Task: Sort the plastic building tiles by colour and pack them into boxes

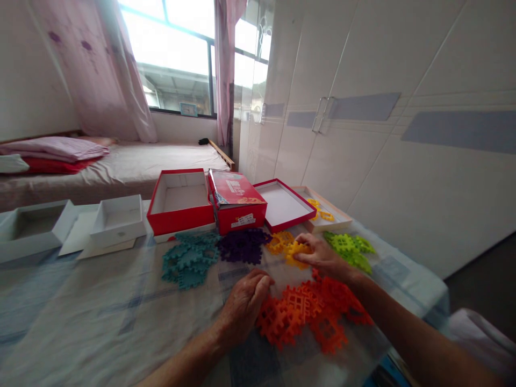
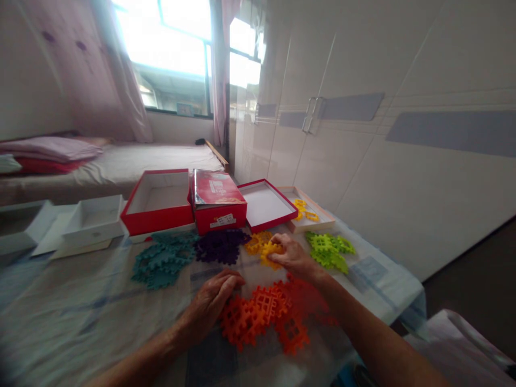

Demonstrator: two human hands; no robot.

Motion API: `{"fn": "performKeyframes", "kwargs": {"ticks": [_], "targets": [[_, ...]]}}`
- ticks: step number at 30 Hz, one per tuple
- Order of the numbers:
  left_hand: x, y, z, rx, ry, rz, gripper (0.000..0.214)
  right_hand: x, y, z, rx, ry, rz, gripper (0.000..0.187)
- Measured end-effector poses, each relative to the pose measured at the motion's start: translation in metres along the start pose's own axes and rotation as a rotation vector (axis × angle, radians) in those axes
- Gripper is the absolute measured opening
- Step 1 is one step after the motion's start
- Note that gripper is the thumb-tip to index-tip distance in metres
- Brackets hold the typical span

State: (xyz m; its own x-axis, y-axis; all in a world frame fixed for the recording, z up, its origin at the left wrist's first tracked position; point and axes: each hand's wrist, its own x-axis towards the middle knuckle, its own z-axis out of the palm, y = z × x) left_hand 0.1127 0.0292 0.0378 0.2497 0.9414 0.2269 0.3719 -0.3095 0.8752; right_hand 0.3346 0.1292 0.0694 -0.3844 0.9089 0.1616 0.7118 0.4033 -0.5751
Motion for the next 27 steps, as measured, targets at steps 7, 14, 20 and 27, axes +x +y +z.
{"fn": "performKeyframes", "kwargs": {"ticks": [7, 14, 20, 27], "targets": [[0.001, -0.002, 0.001, 0.001, -0.001, 0.005, 0.043, 0.048, 0.071, -0.066, 0.261, 0.728, 0.371, 0.039], [0.001, -0.002, 0.001, -0.006, 0.001, 0.009, 0.042, 0.09, 0.08, -0.072, 0.033, 0.776, 0.46, 0.043], [0.002, -0.002, 0.001, 0.021, 0.004, 0.041, 0.044, 0.047, 0.035, -0.009, -0.082, 0.344, 0.148, 0.028], [0.001, -0.007, 0.003, 0.056, 0.002, 0.059, 0.043, 0.037, -0.008, 0.041, -0.395, -0.06, 0.071, 0.074]]}}
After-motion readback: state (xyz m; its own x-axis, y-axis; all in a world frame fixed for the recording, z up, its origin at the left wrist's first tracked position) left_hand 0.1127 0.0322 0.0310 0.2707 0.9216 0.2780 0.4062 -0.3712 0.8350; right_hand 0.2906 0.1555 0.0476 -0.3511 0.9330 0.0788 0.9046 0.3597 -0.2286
